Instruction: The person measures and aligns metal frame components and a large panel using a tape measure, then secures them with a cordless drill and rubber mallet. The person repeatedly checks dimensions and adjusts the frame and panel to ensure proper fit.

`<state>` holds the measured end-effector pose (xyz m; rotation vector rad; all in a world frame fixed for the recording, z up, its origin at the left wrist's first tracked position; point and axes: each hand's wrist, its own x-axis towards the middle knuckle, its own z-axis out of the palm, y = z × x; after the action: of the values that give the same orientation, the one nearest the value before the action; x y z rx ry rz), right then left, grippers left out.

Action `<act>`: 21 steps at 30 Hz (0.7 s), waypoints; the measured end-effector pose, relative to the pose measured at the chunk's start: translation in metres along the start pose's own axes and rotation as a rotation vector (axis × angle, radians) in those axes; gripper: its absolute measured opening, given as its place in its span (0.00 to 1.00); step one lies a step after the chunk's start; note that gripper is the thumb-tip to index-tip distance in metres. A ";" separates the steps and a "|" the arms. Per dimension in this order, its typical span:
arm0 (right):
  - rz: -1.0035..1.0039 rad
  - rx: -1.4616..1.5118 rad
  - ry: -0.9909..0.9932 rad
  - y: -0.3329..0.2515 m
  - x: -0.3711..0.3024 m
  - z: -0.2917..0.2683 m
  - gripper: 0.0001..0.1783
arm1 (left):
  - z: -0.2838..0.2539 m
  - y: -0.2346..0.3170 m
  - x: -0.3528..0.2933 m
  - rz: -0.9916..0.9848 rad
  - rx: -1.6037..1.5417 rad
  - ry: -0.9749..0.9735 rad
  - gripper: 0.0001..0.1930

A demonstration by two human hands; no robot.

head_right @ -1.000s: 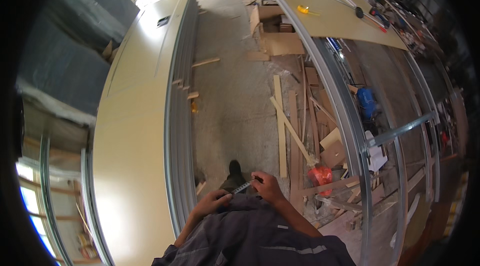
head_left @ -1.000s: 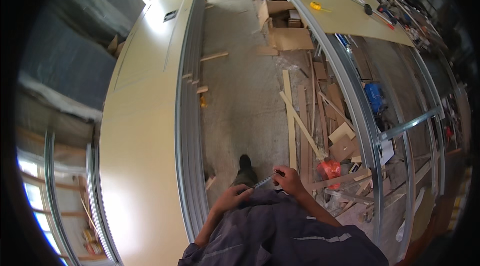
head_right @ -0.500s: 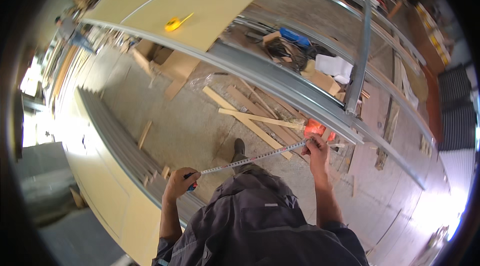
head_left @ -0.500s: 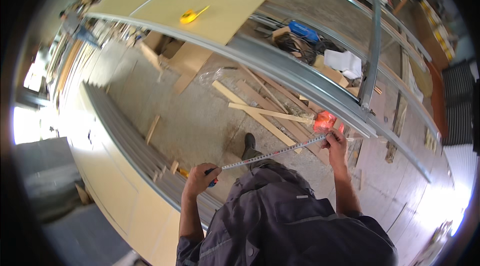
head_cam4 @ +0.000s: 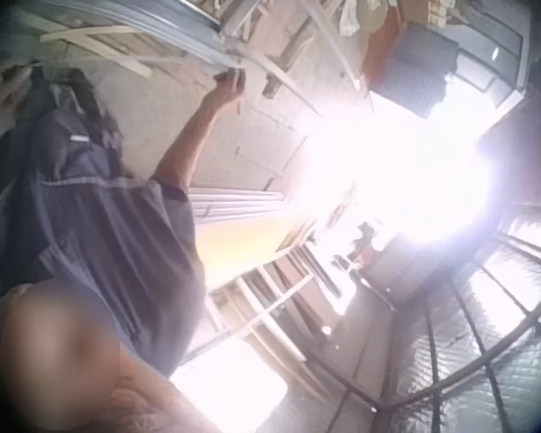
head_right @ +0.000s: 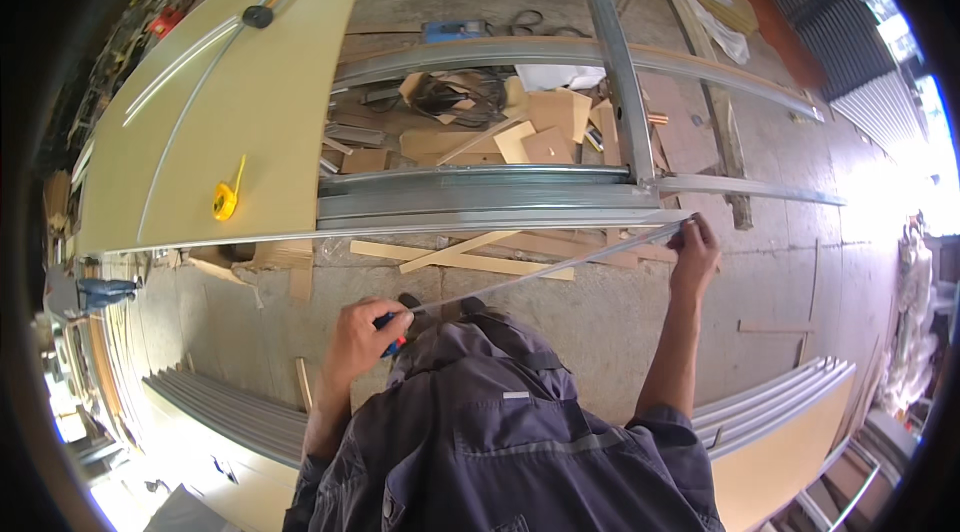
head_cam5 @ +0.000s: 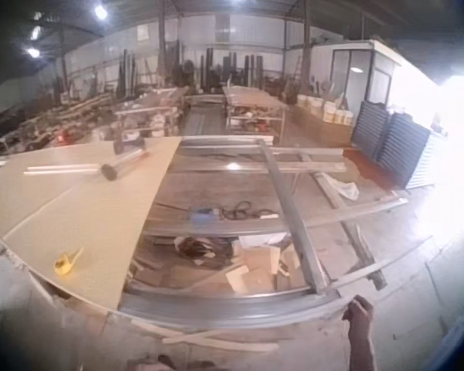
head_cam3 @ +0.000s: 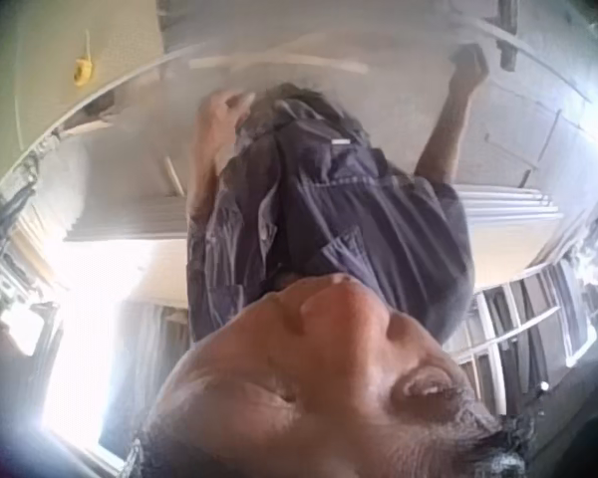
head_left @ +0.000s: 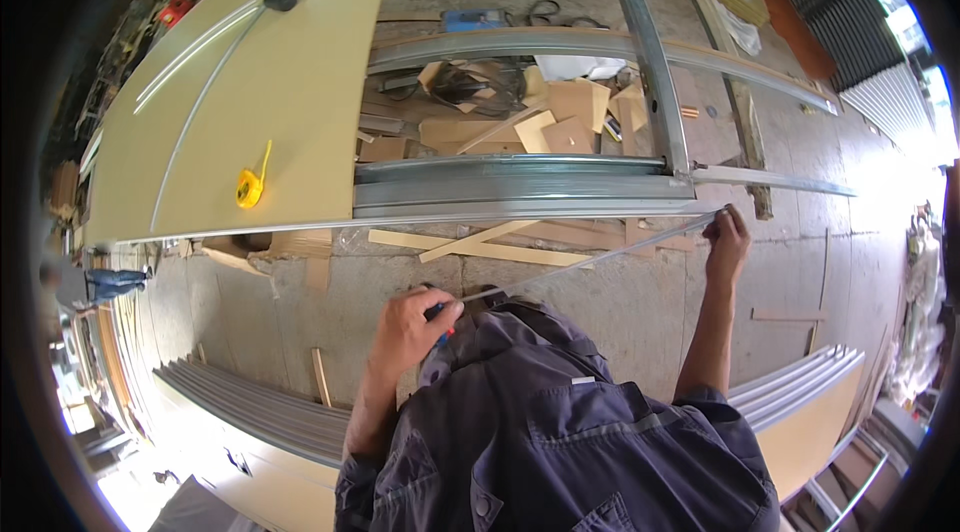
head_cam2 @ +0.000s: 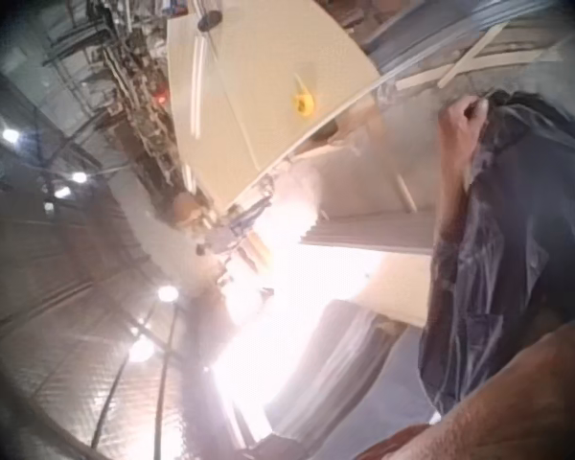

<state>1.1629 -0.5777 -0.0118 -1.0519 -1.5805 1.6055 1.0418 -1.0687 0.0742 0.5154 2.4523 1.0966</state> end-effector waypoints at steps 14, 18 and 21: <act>0.224 -0.294 0.245 0.020 0.048 -0.032 0.17 | -0.057 -0.018 0.083 0.065 0.039 -0.181 0.12; 0.226 -0.383 0.251 0.017 0.048 -0.015 0.13 | -0.062 -0.033 0.095 0.111 0.030 -0.232 0.13; 0.147 -0.477 0.188 0.039 0.062 -0.042 0.12 | -0.072 -0.040 0.102 0.148 0.066 -0.225 0.12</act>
<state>1.1738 -0.5057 -0.0548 -1.5502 -1.8339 1.1954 0.9123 -1.0883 0.0662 0.8063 2.2885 0.9573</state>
